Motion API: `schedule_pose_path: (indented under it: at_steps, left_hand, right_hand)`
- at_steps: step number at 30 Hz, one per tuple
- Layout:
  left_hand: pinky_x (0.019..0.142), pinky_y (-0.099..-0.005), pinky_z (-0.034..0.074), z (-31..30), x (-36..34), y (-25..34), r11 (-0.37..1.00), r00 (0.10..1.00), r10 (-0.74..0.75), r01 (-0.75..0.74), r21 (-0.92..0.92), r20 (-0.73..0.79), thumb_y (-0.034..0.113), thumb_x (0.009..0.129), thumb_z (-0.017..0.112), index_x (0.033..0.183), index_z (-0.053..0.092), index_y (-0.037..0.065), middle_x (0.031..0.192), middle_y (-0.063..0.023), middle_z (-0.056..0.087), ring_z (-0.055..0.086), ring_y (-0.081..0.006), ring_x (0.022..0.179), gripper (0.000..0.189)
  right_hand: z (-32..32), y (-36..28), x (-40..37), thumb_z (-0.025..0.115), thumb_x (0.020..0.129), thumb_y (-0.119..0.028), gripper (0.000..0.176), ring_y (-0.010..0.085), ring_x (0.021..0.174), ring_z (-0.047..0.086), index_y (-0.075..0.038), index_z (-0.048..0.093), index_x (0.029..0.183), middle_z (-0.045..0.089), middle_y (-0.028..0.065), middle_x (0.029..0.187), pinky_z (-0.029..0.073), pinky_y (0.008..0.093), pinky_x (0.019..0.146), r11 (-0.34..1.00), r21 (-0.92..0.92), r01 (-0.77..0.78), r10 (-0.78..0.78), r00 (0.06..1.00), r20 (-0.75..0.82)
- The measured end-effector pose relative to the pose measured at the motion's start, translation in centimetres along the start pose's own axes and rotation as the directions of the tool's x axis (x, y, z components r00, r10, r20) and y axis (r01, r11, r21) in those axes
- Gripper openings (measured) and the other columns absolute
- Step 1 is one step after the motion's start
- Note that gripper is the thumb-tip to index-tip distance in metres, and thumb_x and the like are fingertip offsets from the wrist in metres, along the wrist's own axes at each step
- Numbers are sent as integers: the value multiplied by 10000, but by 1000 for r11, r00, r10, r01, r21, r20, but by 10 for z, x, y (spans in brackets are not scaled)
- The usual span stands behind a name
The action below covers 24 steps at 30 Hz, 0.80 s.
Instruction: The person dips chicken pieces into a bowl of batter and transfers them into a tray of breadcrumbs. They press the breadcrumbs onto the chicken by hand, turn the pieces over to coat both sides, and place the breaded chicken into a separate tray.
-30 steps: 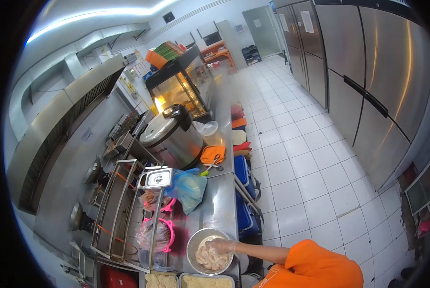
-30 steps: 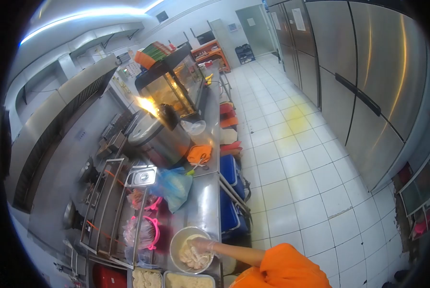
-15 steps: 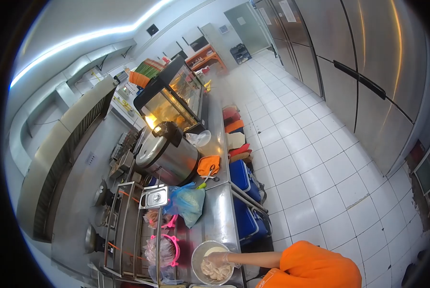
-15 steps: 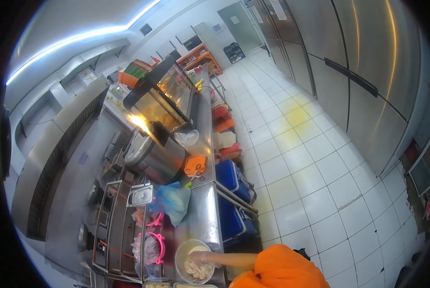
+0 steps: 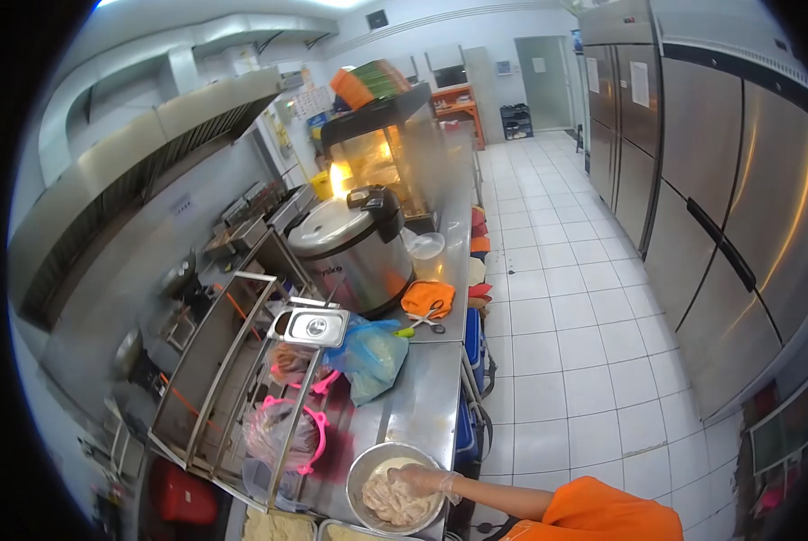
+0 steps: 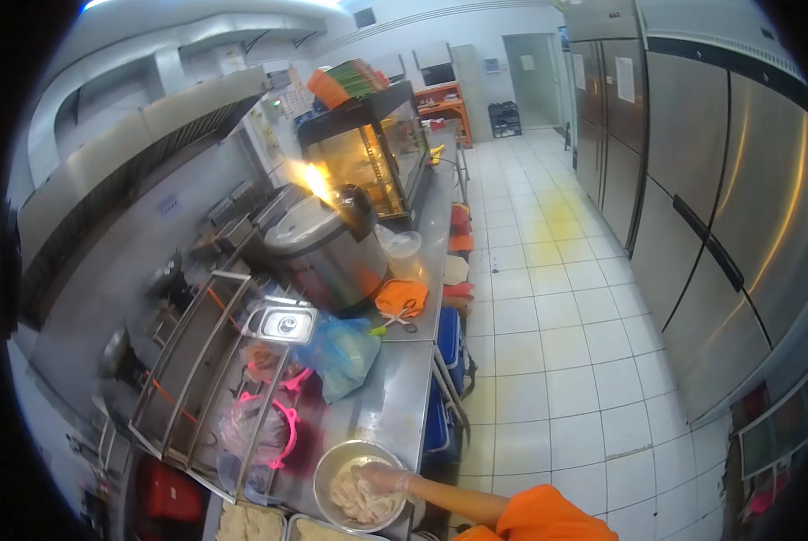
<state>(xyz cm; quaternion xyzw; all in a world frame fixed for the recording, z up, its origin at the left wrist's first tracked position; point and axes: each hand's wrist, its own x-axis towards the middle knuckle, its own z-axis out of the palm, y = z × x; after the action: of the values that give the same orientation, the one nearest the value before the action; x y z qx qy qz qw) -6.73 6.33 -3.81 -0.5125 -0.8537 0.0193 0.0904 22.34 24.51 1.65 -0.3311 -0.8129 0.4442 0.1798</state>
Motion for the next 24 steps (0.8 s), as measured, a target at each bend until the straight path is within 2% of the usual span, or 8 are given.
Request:
schedule_pose_path:
  at_steps: [3, 9, 12, 16, 19, 22, 23, 24]
  left_hand:
    - [899, -473, 483, 4, -2, -5, 999, 999, -33, 33, -14, -16, 396, 932, 553, 1122, 690, 48, 1167, -177, 682, 647, -312, 1055, 420]
    - [930, -468, 473, 13, -8, -16, 996, 995, -85, 83, -39, -50, 352, 934, 548, 1128, 685, 42, 1190, -187, 673, 637, -315, 1083, 391]
    - [946, -466, 467, 18, -14, -20, 991, 990, -129, 127, -52, -54, 331, 935, 546, 1130, 683, 38, 1201, -191, 669, 632, -316, 1096, 377]
    - [968, -463, 460, 23, -17, -23, 980, 980, -188, 184, -69, -63, 301, 936, 542, 1134, 679, 34, 1216, -198, 663, 626, -317, 1115, 360]
    - [983, -461, 455, 30, -23, -29, 972, 970, -227, 221, -75, -82, 280, 937, 540, 1136, 677, 31, 1227, -203, 659, 621, -319, 1129, 347]
    - [999, -459, 449, 52, -36, -41, 960, 950, -276, 267, -77, -145, 258, 938, 537, 1139, 674, 27, 1238, -207, 655, 616, -320, 1143, 335]
    - [1005, -458, 448, 68, -45, -47, 956, 935, -292, 283, -75, -203, 250, 938, 537, 1140, 674, 26, 1242, -209, 653, 614, -320, 1147, 331]
    - [1010, -457, 446, 93, -58, -59, 949, 890, -315, 285, -136, -331, 243, 939, 536, 1141, 673, 25, 1245, -210, 652, 613, -320, 1152, 327]
  right_hand:
    - [0, -4, -4, 606, 784, 45, 414, 449, 1071, 624, -31, 553, 1188, 649, 278, 1090, 490, 482, 900, 993, 16, 115, -114, 992, -45]
    - [-9, -22, -7, 603, 792, 37, 455, 457, 1035, 633, -44, 555, 1237, 648, 282, 1053, 503, 485, 879, 988, -151, 3, 0, 1000, 20]
    - [-7, -17, -9, 588, 810, 27, 472, 461, 1029, 637, -50, 539, 1273, 646, 288, 1050, 507, 494, 883, 995, -97, 28, -24, 999, 40]
    - [-9, -26, -15, 573, 825, -2, 436, 462, 1030, 642, -87, 541, 1252, 643, 298, 1031, 514, 505, 870, 997, -61, -47, 51, 997, 63]
    - [1, -9, -17, 581, 822, -20, 420, 464, 1041, 641, -103, 548, 1232, 643, 297, 1045, 515, 511, 876, 997, -65, -48, 51, 998, 36]
    - [-11, -21, -20, 602, 826, -29, 523, 459, 1134, 613, -76, 495, 1336, 627, 299, 1149, 500, 470, 961, 993, -84, -85, 95, 988, 121]
    - [-11, -15, -24, 622, 825, -43, 529, 423, 1151, 608, -79, 505, 1340, 620, 263, 1182, 491, 454, 988, 998, -47, 49, -47, 997, 53]
    - [-4, 5, -25, 634, 824, -50, 530, 393, 1168, 600, -79, 514, 1339, 610, 231, 1207, 481, 439, 1012, 993, -18, 115, -115, 993, 19]
